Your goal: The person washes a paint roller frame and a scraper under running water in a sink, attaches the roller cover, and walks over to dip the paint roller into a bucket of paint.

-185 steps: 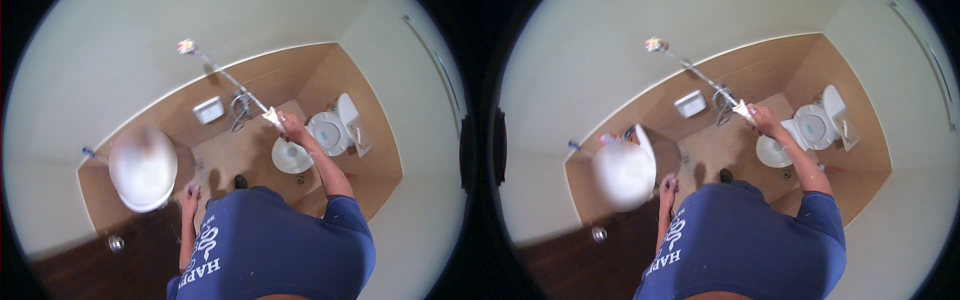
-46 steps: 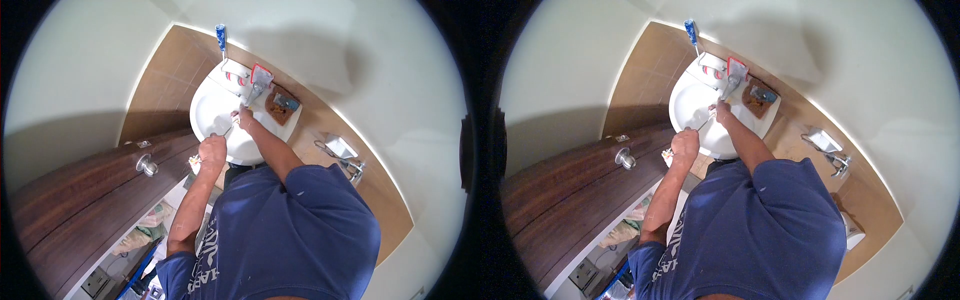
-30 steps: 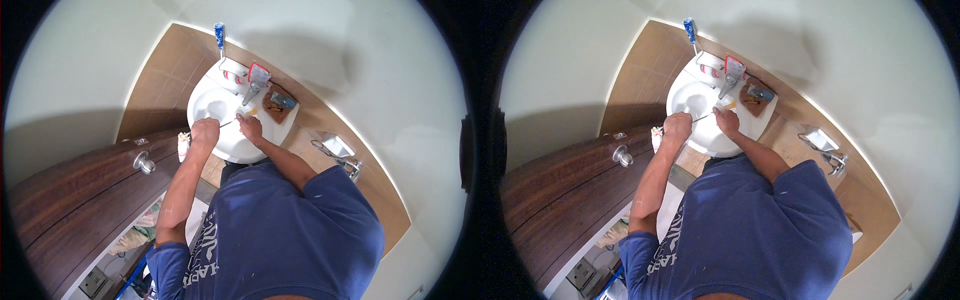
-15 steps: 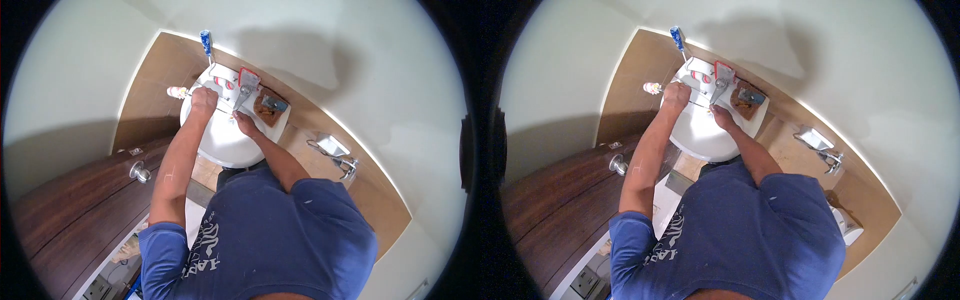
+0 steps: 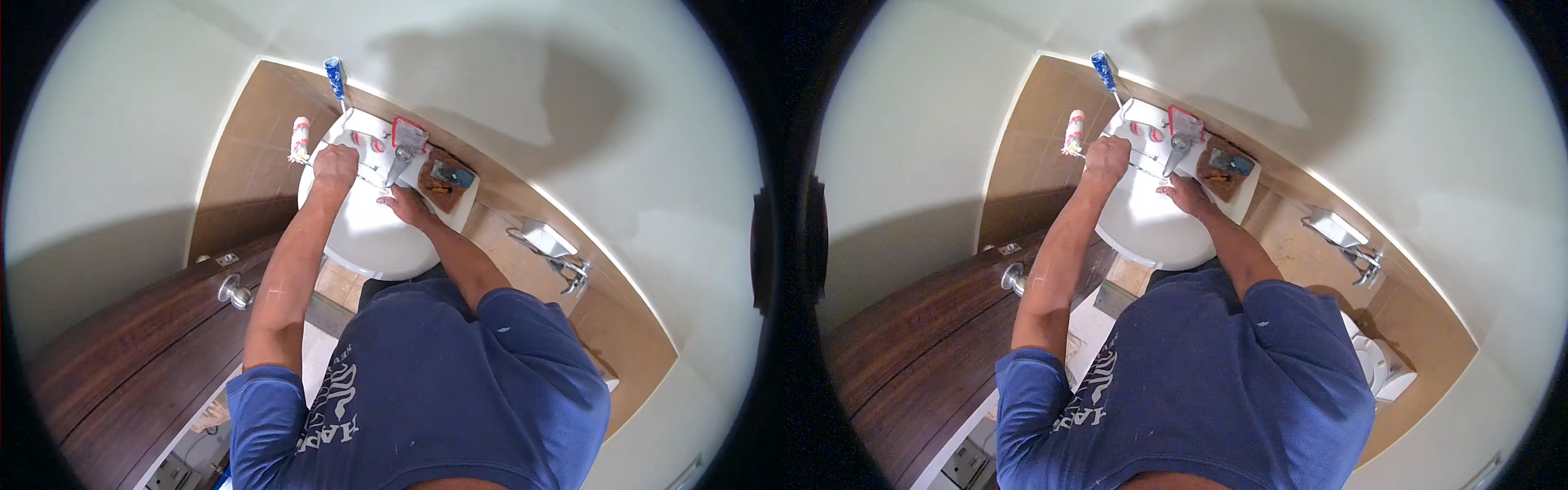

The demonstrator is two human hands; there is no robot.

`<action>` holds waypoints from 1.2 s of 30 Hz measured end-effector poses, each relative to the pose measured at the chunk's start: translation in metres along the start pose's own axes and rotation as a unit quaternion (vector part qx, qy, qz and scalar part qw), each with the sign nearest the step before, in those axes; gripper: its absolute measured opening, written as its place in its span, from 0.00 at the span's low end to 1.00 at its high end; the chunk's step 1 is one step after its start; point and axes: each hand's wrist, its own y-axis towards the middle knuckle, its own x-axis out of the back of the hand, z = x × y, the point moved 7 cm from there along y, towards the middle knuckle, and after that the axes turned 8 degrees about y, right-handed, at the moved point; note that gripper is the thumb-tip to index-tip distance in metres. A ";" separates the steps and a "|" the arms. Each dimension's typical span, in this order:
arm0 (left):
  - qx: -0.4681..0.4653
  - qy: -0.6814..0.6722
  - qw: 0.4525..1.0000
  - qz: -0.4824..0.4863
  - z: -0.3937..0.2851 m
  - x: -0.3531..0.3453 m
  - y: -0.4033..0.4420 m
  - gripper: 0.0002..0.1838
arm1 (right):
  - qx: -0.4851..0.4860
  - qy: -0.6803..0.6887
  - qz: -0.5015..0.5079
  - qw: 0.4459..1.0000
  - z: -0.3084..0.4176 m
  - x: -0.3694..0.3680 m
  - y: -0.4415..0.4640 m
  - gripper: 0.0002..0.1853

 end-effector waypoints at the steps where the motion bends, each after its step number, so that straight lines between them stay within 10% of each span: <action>1: 0.007 0.006 1.000 0.011 0.003 0.000 -0.001 0.12 | -0.036 -0.025 0.015 0.999 0.004 0.002 0.000 0.17; 10: 0.021 -0.018 1.000 0.002 0.019 -0.006 -0.001 0.12 | 0.165 -0.011 -0.045 0.985 -0.014 -0.010 0.013 0.13; 19: 0.041 -0.020 0.998 0.039 0.022 -0.016 -0.011 0.13 | 0.089 -0.158 0.052 0.982 -0.015 -0.031 0.030 0.17; 36: 0.047 -0.016 0.998 0.042 0.009 0.013 -0.020 0.14 | 0.060 -0.009 0.037 0.998 0.014 -0.001 0.012 0.25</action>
